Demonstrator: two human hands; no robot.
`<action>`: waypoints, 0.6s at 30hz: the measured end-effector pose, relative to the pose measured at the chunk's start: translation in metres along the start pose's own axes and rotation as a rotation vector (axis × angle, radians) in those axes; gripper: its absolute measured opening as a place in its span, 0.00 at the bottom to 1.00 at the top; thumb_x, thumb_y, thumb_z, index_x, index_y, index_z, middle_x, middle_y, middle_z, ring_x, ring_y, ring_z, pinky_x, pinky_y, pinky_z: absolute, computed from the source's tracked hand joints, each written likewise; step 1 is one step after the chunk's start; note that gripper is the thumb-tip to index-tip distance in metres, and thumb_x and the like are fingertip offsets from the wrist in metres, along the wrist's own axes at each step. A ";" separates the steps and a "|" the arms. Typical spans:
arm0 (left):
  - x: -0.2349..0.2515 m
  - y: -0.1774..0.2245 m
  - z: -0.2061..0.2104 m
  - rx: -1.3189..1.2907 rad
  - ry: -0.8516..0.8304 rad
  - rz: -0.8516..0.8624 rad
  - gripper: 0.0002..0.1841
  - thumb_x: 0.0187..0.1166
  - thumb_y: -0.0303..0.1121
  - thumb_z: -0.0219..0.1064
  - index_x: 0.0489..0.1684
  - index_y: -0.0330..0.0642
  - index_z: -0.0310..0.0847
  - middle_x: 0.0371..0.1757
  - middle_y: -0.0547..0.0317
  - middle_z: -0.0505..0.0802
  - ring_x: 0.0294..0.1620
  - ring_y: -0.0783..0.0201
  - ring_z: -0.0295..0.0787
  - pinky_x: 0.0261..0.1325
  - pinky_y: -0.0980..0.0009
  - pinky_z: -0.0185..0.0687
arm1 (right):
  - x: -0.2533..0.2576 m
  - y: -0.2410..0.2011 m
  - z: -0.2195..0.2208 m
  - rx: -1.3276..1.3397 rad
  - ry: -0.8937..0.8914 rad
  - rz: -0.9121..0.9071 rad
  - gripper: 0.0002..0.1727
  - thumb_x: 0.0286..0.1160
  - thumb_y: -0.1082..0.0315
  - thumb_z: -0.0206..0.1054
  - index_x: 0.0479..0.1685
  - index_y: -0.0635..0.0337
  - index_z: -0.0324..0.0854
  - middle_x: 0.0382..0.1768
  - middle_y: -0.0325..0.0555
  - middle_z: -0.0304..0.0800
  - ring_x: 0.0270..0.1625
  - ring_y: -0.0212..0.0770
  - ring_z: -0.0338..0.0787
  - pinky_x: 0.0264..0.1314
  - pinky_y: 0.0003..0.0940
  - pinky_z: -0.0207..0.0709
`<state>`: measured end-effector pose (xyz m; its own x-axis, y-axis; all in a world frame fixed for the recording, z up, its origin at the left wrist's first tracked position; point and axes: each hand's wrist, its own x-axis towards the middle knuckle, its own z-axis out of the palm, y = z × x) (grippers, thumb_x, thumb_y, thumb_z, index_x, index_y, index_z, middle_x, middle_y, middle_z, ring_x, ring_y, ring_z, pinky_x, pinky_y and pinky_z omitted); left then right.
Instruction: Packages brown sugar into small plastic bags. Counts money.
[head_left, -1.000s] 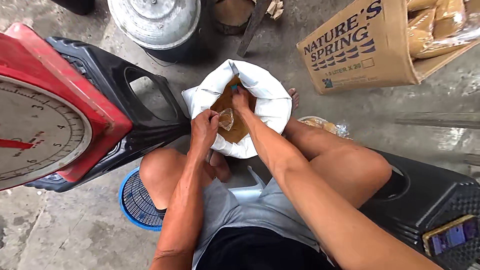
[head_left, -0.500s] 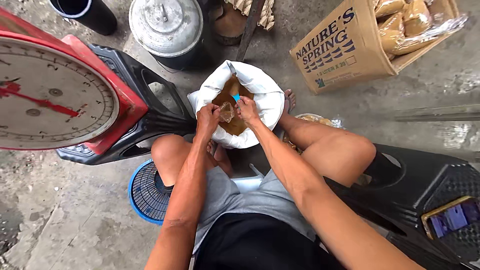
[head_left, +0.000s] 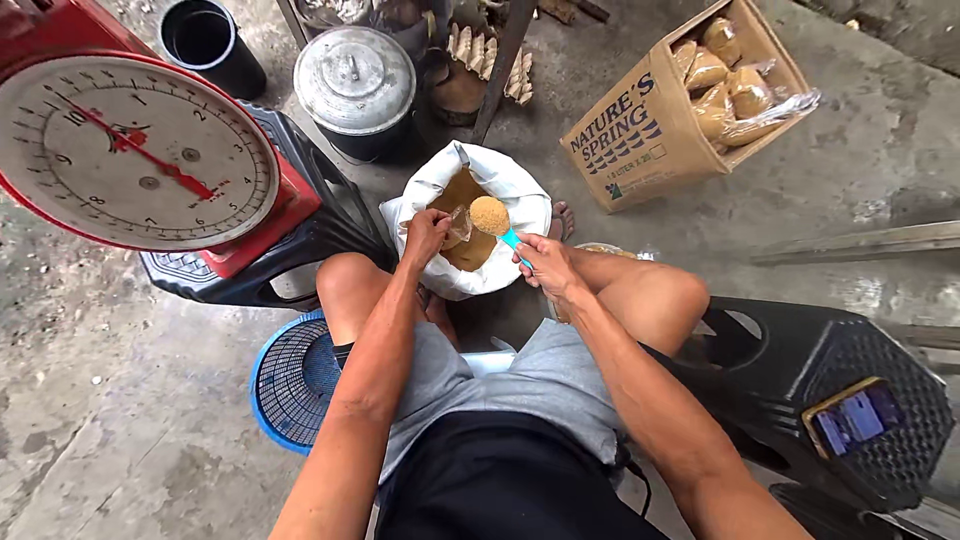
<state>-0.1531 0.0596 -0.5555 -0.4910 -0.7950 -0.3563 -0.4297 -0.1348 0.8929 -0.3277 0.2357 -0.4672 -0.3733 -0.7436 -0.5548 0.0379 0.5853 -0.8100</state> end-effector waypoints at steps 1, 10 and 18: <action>0.000 0.000 0.001 0.009 -0.005 -0.001 0.13 0.87 0.33 0.63 0.54 0.32 0.87 0.42 0.46 0.94 0.37 0.57 0.94 0.48 0.58 0.91 | -0.004 0.001 -0.001 -0.010 -0.011 0.007 0.18 0.94 0.64 0.55 0.76 0.55 0.77 0.36 0.41 0.85 0.16 0.27 0.66 0.15 0.20 0.60; 0.000 -0.004 0.001 0.105 -0.086 0.079 0.11 0.85 0.33 0.66 0.49 0.37 0.92 0.38 0.51 0.94 0.35 0.61 0.90 0.49 0.58 0.87 | 0.009 0.000 0.015 -0.195 -0.081 0.082 0.18 0.94 0.65 0.54 0.73 0.60 0.78 0.34 0.41 0.85 0.18 0.28 0.70 0.19 0.24 0.65; 0.005 -0.004 0.005 0.128 -0.116 0.064 0.11 0.84 0.34 0.65 0.51 0.39 0.92 0.42 0.50 0.95 0.41 0.58 0.92 0.53 0.53 0.88 | 0.029 -0.018 0.022 -0.315 -0.185 0.149 0.19 0.90 0.69 0.55 0.75 0.61 0.76 0.36 0.44 0.86 0.20 0.29 0.74 0.21 0.25 0.70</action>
<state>-0.1574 0.0590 -0.5622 -0.6013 -0.7251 -0.3357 -0.4840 -0.0038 0.8751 -0.3188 0.1965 -0.4729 -0.2104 -0.6717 -0.7104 -0.2179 0.7406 -0.6357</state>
